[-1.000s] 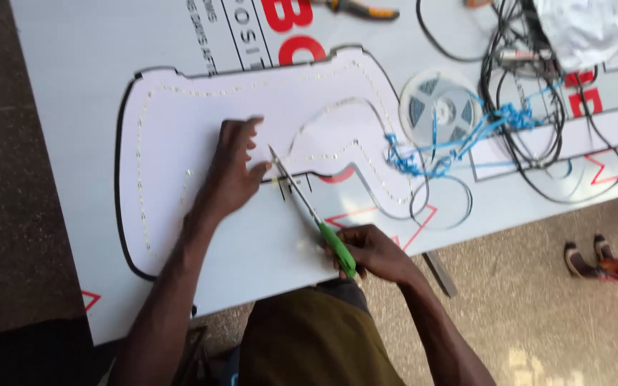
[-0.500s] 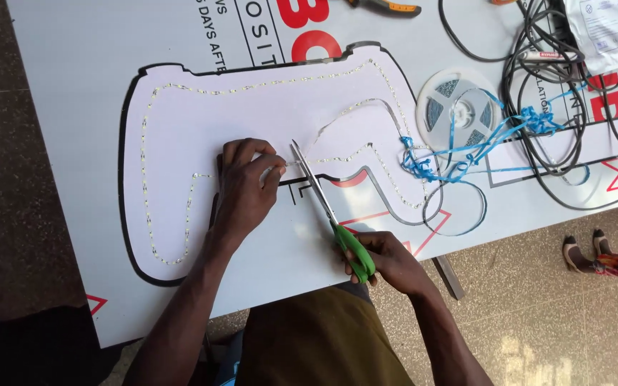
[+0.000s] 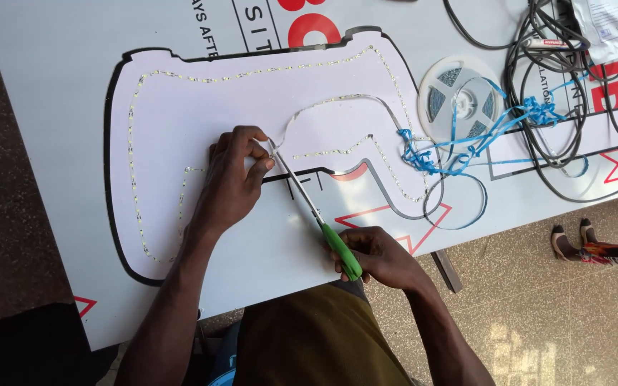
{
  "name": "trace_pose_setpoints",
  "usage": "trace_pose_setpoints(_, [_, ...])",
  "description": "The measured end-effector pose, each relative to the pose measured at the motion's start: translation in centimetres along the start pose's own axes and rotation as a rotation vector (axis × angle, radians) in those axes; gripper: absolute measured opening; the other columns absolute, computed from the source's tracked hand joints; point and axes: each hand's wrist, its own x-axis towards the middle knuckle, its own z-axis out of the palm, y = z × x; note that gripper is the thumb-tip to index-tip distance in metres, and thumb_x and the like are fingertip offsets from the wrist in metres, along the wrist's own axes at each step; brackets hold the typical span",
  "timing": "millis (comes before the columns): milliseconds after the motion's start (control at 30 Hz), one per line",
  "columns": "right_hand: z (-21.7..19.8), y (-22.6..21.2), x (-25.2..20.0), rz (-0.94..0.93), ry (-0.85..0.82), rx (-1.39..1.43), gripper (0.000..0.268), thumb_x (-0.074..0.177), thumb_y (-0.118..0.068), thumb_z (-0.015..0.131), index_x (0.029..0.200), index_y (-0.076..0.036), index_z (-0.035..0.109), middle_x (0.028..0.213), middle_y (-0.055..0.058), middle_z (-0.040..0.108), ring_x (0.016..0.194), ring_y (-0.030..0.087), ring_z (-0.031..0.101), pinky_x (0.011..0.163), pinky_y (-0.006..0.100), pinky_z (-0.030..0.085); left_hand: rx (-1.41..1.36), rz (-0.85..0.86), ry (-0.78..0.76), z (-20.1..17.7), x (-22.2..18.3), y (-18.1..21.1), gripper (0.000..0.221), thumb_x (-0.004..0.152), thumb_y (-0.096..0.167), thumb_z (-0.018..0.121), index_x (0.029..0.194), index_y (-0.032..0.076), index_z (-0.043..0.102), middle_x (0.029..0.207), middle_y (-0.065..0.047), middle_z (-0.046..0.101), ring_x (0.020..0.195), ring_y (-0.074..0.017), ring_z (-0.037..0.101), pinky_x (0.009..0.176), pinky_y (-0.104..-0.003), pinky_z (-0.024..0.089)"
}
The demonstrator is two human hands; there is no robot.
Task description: Applying an LED light strip to the outline of a game controller design on a large sign board in a sign shop.
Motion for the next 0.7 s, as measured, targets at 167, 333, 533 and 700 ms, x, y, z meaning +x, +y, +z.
trace_pose_setpoints(167, [-0.3,-1.4,0.5,0.003,-0.027,-0.022,0.029,0.098,-0.022,0.078,0.098,0.006,0.082,0.078,0.019,0.083,0.069,0.025,0.086,0.047,0.026,0.062,-0.082,-0.014,-0.039,-1.1,0.1,-0.1,0.041,0.112,0.006,0.068,0.146,0.014,0.047,0.097,-0.002,0.077,0.123,-0.0321,0.069,0.115,-0.058,0.038])
trace_pose_setpoints(333, [-1.2,-2.6,1.0,0.042,-0.046,-0.093,0.028,0.098,-0.021,0.077,0.102,0.007,0.083,0.078,0.019,0.082,0.069,0.024,0.086,0.047,0.023,0.059,-0.094,0.008,-0.067,-1.3,0.5,-0.8,0.057,0.109,-0.003,0.067,0.158,0.011,0.043,0.099,-0.004,0.081,0.124,-0.03,0.07,0.117,-0.053,0.036])
trace_pose_setpoints(533, [-2.9,-3.4,1.9,0.028,-0.053,-0.19,0.026,0.098,-0.018,0.075,0.103,0.005,0.083,0.077,0.016,0.082,0.068,0.021,0.084,0.047,0.023,0.056,-0.077,0.003,-0.085,-1.4,1.1,0.2,0.079,0.107,-0.005,0.07,0.17,0.002,0.024,0.097,-0.005,0.082,0.123,-0.032,0.071,0.117,-0.053,0.036])
trace_pose_setpoints(700, [-4.6,-3.1,2.3,0.145,-0.101,-0.072,0.022,0.099,-0.005,0.077,0.112,0.011,0.082,0.096,0.019,0.081,0.096,0.04,0.091,0.072,0.037,0.066,-0.037,-0.259,-0.197,-2.5,2.0,1.4,0.109,0.105,0.016,0.072,0.181,0.014,-0.006,0.109,0.004,0.084,0.138,-0.0258,0.058,0.125,-0.043,0.042])
